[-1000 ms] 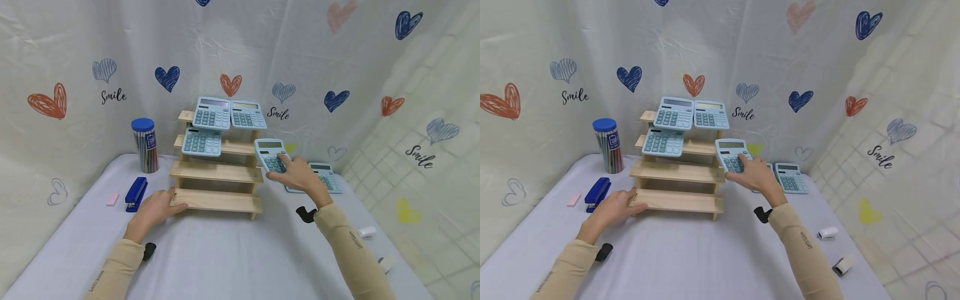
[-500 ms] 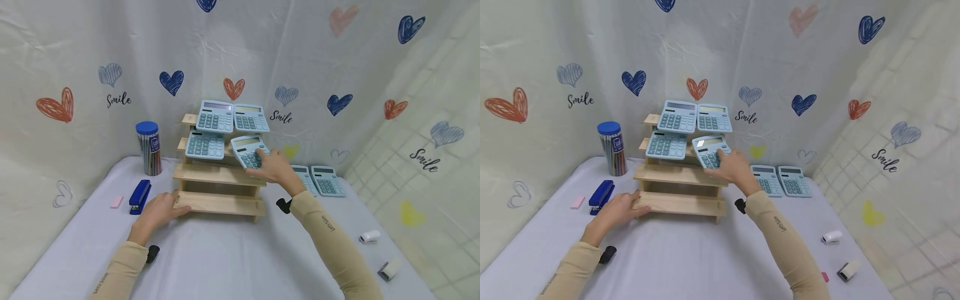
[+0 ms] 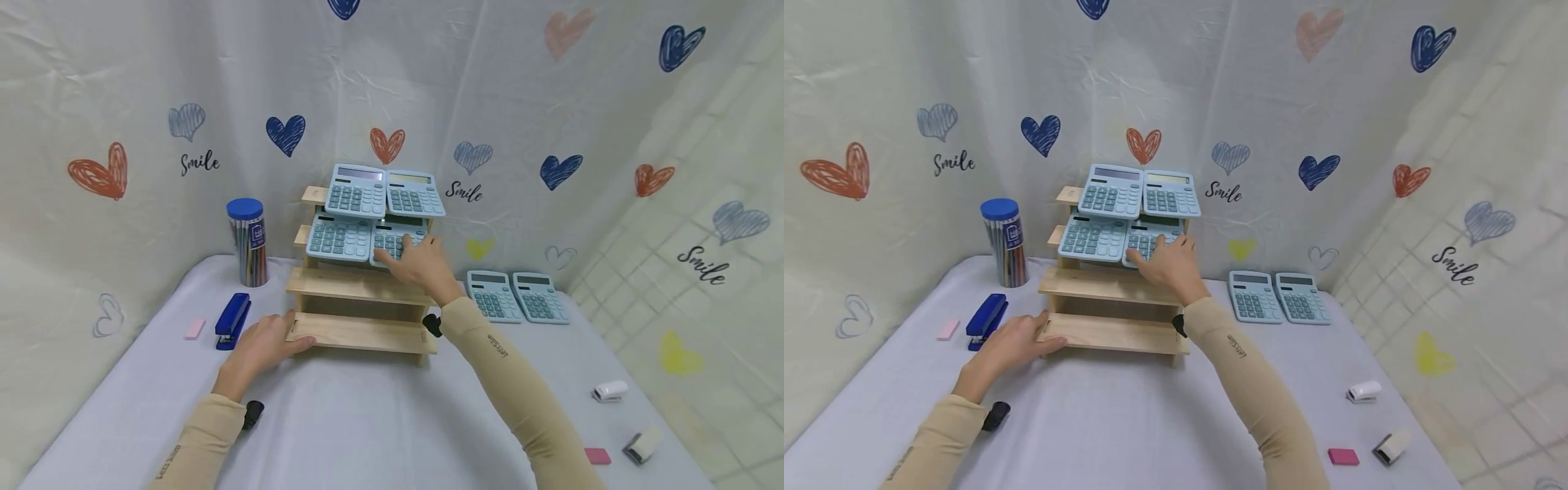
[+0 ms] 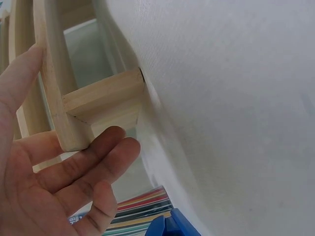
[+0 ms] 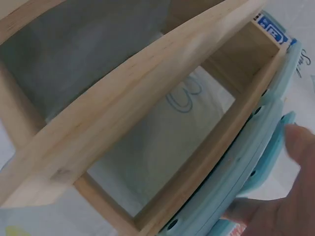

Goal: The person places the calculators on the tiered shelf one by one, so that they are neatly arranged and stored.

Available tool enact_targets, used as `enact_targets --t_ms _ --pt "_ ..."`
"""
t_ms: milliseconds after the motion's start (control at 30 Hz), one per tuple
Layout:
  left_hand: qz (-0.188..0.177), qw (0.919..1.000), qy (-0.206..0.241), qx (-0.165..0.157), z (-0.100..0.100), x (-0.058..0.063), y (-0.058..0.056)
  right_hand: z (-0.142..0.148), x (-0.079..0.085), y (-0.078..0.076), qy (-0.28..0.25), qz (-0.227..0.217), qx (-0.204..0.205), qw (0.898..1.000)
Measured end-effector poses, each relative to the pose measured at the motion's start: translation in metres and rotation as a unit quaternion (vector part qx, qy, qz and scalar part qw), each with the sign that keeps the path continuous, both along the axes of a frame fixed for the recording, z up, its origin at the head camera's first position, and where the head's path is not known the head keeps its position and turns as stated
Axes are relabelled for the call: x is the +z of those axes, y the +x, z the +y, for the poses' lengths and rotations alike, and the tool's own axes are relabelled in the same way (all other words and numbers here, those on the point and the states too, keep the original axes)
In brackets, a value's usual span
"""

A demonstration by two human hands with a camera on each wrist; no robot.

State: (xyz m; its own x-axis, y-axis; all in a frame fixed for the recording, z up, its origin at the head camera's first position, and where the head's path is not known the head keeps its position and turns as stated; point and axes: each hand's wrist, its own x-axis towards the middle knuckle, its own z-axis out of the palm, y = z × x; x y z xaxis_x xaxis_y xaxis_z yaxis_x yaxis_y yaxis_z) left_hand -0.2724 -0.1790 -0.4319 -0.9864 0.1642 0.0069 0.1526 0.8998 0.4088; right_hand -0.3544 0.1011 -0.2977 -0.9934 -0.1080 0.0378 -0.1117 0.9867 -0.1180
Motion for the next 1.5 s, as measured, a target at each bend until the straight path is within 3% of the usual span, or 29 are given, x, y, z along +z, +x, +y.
enact_targets --t_ms 267,433,567,700,800,1000,1167,1333,1500 --pt "0.015 0.9999 -0.001 0.001 0.005 0.003 0.003 -0.001 -0.001 -0.012 -0.018 -0.011 0.003 1.0" --pt "0.012 0.9999 -0.006 0.006 0.004 0.004 0.004 0.016 -0.005 -0.008 -0.053 -0.002 0.004 0.999" --pt "0.008 0.9999 -0.007 0.005 0.002 0.005 0.004 0.055 -0.02 -0.003 -0.071 0.042 0.01 0.997" --pt "0.009 0.9999 -0.01 0.002 -0.001 0.005 0.002 0.115 -0.051 -0.011 -0.066 0.072 -0.008 0.995" --pt "0.009 0.9999 -0.01 0.002 -0.002 0.006 0.001 0.159 -0.074 -0.021 -0.036 0.05 -0.035 0.998" --pt "-0.007 1.0 -0.001 0.0 0.001 0.001 0.001 0.215 -0.104 -0.029 0.005 -0.069 -0.083 0.994" --pt "-0.004 1.0 0.003 0.001 0.001 -0.001 0.0 0.224 -0.119 -0.041 -0.021 -0.129 -0.122 0.984" --pt "0.008 0.9999 0.007 0.001 0.003 -0.002 0.001 0.224 -0.125 -0.048 -0.02 -0.141 -0.14 0.98" --pt "0.007 1.0 0.001 0.007 0.002 -0.001 0.002 0.22 -0.126 -0.052 -0.023 -0.155 -0.133 0.979"
